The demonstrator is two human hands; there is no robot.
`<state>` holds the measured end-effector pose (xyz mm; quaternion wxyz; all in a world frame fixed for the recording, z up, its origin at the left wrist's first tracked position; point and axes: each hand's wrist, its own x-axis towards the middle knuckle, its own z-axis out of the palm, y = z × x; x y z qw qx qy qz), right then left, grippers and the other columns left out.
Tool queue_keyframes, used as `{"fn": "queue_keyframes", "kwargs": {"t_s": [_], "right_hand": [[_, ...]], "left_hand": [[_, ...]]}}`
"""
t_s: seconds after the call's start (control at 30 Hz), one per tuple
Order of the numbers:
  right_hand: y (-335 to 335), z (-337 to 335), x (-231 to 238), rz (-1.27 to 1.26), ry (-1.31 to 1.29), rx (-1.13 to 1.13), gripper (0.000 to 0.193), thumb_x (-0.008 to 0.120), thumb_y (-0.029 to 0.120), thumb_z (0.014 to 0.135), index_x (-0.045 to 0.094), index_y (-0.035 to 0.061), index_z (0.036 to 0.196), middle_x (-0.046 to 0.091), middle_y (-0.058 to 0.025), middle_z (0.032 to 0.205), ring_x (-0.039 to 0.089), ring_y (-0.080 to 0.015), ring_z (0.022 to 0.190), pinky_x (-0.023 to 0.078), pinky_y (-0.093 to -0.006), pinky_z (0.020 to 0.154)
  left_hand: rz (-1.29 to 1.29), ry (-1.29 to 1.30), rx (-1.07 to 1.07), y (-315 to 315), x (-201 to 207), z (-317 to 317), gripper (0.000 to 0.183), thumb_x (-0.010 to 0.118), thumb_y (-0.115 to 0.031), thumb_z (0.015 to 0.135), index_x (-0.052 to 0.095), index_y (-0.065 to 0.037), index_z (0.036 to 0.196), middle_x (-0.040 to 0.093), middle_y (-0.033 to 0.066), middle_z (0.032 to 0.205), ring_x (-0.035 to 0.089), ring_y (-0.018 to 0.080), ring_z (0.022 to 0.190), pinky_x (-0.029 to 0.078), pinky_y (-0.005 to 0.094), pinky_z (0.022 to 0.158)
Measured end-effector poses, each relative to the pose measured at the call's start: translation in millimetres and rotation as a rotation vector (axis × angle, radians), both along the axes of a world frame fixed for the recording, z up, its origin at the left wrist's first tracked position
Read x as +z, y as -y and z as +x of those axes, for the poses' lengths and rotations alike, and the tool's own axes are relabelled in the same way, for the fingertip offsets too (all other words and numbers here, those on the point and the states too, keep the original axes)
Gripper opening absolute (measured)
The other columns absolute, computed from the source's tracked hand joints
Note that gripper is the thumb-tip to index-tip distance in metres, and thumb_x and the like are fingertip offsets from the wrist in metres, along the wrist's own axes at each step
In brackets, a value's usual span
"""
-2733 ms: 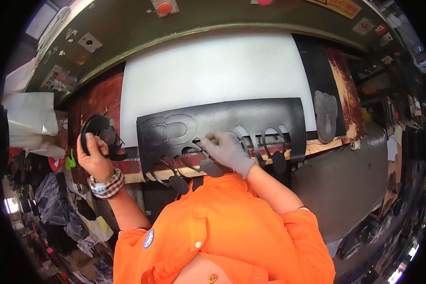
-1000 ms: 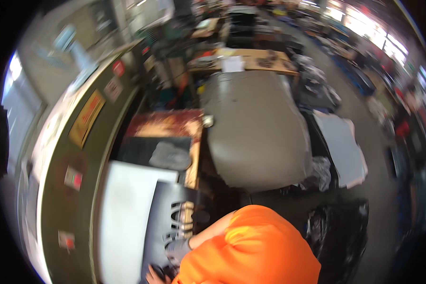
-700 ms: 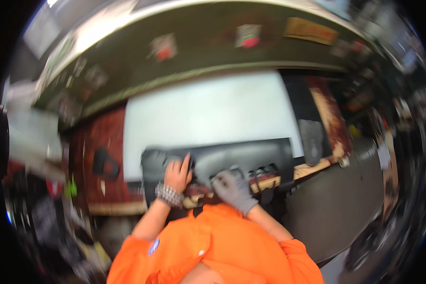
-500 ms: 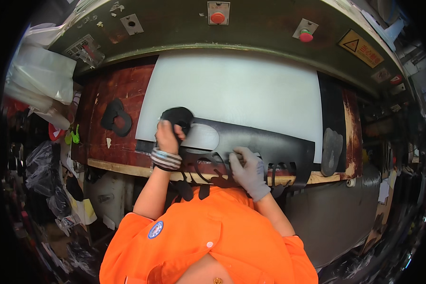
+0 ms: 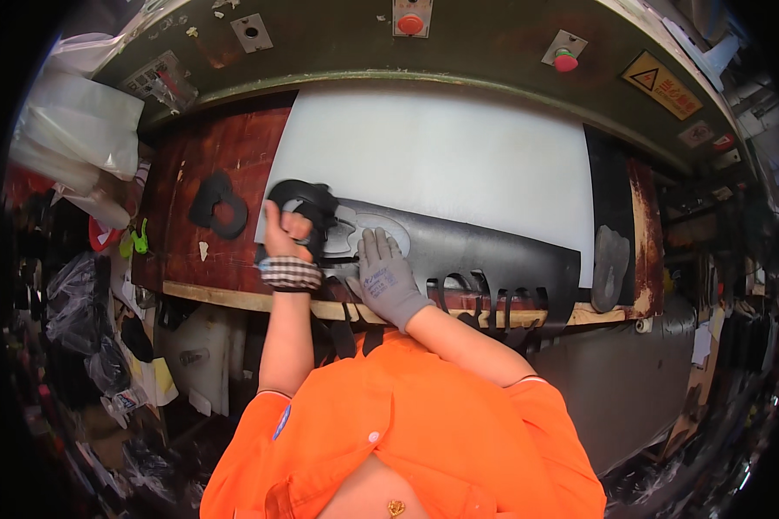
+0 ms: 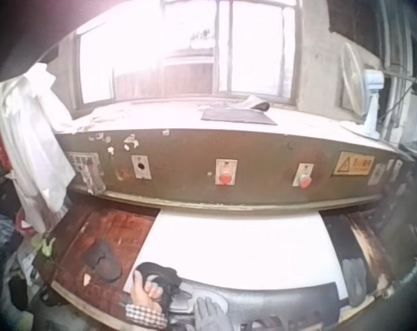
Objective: The person operates a hydraulic cutting press to cut shapes from black rubber sheets. They place a sheet on the press bed, align it, press the activation button to cut, then remove the cut pieces and excess material. The process is repeated with multiple sheets.
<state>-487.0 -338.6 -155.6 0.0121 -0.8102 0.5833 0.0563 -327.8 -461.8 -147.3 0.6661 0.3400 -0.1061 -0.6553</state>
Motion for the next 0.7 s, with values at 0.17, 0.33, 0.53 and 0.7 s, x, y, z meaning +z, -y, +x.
{"fn": "queue_keyframes", "kwargs": {"t_s": [0.17, 0.33, 0.53, 0.7], "right_hand": [[1.8, -2.0, -11.3, 0.008, 0.028, -0.031, 0.074, 0.042, 0.05, 0.098, 0.037, -0.0065, 0.146, 0.031, -0.0236, 0.156, 0.026, -0.0397, 0.146, 0.019, -0.0473, 0.119], [1.9, 2.0, -16.9, -0.033, 0.121, -0.081, 0.075, 0.046, 0.049, 0.097, 0.038, -0.0064, 0.146, 0.033, -0.0244, 0.154, 0.027, -0.0386, 0.145, 0.02, -0.0477, 0.118], [13.0, -0.5, 14.4, -0.192, 0.331, -0.118, 0.063, 0.057, 0.045, 0.092, 0.051, -0.0016, 0.134, 0.056, -0.0194, 0.124, 0.05, -0.0352, 0.12, 0.037, -0.0461, 0.103], [49.1, 9.7, 48.8, -0.26, 0.447, -0.067, 0.038, 0.064, 0.04, 0.087, 0.064, 0.0098, 0.11, 0.062, -0.0104, 0.092, 0.058, -0.0294, 0.095, 0.045, -0.0435, 0.086]], "left_hand": [[-0.156, 0.225, -0.014, 22.3, 43.2, 46.6, 0.043, 0.061, -0.032, 0.099, 0.035, -0.014, 0.07, 0.031, -0.0049, 0.054, 0.028, 0.0065, 0.041, 0.022, 0.0253, 0.04], [-0.143, 0.218, 0.112, 26.3, 74.0, 62.4, 0.046, 0.06, -0.033, 0.1, 0.033, -0.016, 0.067, 0.029, -0.0056, 0.054, 0.027, 0.0057, 0.042, 0.021, 0.0236, 0.04], [-0.277, 0.397, -0.02, 3.1, 85.5, 61.5, 0.04, 0.055, -0.03, 0.103, 0.037, -0.011, 0.072, 0.03, -0.0041, 0.053, 0.027, 0.0066, 0.042, 0.02, 0.0243, 0.04], [-0.402, 0.457, -0.057, -8.0, 87.1, 49.0, 0.037, 0.056, -0.027, 0.103, 0.04, -0.009, 0.074, 0.032, -0.0032, 0.052, 0.029, 0.0074, 0.042, 0.021, 0.0248, 0.04]]}}
